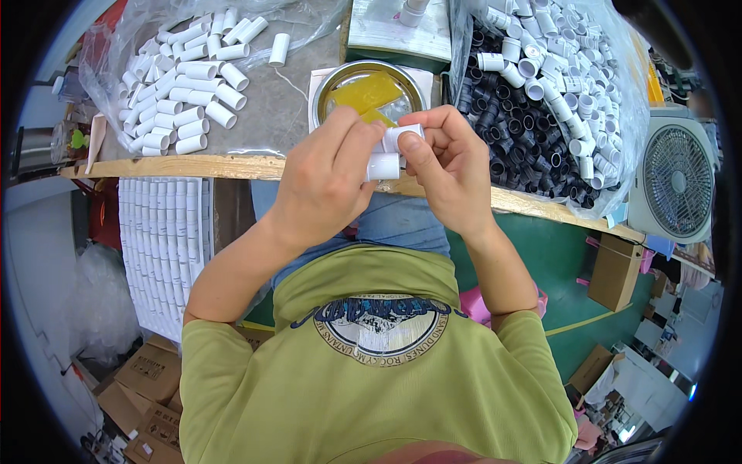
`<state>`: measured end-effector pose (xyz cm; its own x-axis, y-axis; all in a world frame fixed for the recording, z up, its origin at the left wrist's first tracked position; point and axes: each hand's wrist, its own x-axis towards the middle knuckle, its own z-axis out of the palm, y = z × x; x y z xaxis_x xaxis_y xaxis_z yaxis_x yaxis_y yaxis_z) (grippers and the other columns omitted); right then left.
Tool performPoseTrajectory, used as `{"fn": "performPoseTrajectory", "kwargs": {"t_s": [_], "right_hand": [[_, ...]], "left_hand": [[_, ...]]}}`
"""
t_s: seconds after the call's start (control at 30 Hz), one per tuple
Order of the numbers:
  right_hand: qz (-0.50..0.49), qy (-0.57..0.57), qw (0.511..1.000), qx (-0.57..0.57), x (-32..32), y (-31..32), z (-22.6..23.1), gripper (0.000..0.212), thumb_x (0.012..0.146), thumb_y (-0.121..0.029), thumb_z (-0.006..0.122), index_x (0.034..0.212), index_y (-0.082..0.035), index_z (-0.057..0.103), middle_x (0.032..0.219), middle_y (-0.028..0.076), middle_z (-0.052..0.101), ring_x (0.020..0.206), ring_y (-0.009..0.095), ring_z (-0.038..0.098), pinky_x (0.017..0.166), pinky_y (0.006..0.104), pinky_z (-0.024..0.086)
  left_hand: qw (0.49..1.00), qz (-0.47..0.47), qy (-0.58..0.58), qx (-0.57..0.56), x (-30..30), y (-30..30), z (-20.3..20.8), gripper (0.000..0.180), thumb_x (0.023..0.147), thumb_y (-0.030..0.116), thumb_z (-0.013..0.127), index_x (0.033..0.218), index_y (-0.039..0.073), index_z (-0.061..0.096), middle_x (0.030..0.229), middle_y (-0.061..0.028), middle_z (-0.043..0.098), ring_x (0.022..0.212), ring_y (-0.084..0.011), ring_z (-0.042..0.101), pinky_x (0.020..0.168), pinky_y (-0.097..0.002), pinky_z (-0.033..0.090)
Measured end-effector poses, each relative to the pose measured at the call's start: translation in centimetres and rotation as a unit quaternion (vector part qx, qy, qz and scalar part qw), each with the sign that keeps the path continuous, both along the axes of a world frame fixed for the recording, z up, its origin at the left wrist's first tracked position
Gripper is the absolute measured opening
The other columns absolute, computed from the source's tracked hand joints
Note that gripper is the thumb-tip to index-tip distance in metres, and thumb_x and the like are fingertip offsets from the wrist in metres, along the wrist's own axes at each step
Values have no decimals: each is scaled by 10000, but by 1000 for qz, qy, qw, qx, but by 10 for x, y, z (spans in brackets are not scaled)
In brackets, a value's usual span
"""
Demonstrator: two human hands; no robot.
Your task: The recorder is assembling small valve components by dipping parts in a lubricant or sealant and fitting white plastic sleeves over black components.
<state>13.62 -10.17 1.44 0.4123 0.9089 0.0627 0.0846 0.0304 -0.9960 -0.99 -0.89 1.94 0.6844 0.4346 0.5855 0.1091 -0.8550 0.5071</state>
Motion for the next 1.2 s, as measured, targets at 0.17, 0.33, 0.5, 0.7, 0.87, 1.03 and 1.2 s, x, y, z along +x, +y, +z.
{"fn": "performPoseTrajectory", "kwargs": {"t_s": [0.17,0.33,0.5,0.7,0.87,1.03,1.2], "right_hand": [[24,-96,995,-12,2,3,9,209,885,-139,676,962,20,564,628,23,614,560,9,510,474,188,370],[15,-25,1000,-6,3,8,13,209,877,-146,683,953,15,573,668,54,635,577,32,541,509,189,400],[191,-252,939,136,26,-5,26,227,812,-90,685,1010,0,619,846,67,655,648,148,559,540,269,436],[138,-228,960,83,14,-4,27,186,844,-93,673,993,-1,610,781,76,652,643,130,578,560,253,442],[26,116,992,-37,9,5,16,152,873,-120,671,944,2,615,701,71,639,605,71,564,559,242,443],[-56,-490,842,-220,83,2,28,230,804,-183,719,961,-34,642,737,91,638,650,206,613,615,325,476],[37,-594,756,-273,103,10,17,234,758,-158,721,919,-35,602,779,124,636,805,318,628,717,422,481]], "left_hand": [[999,-3,-29,-20,-1,3,-12,451,559,-70,690,983,22,570,873,-121,501,720,-308,581,607,-388,485],[996,40,-81,26,3,10,-12,389,603,-34,718,963,18,580,848,-113,525,720,-293,591,587,-356,475],[770,-231,98,-586,-13,32,13,270,779,163,753,948,25,595,739,-67,635,643,-132,614,504,-239,435],[962,-103,3,-254,-8,11,12,283,704,-1,698,963,12,585,765,-95,568,655,-206,600,494,-274,444],[999,14,-48,-4,1,7,-8,447,609,-23,689,1037,82,615,835,-102,537,669,-288,558,582,-391,478],[980,122,7,-154,-9,74,-8,367,761,162,711,1109,65,648,887,-117,599,744,-283,627,640,-360,504],[952,258,113,-122,3,150,-18,392,795,193,702,1134,19,610,912,-179,677,824,-321,657,749,-366,503]]}}
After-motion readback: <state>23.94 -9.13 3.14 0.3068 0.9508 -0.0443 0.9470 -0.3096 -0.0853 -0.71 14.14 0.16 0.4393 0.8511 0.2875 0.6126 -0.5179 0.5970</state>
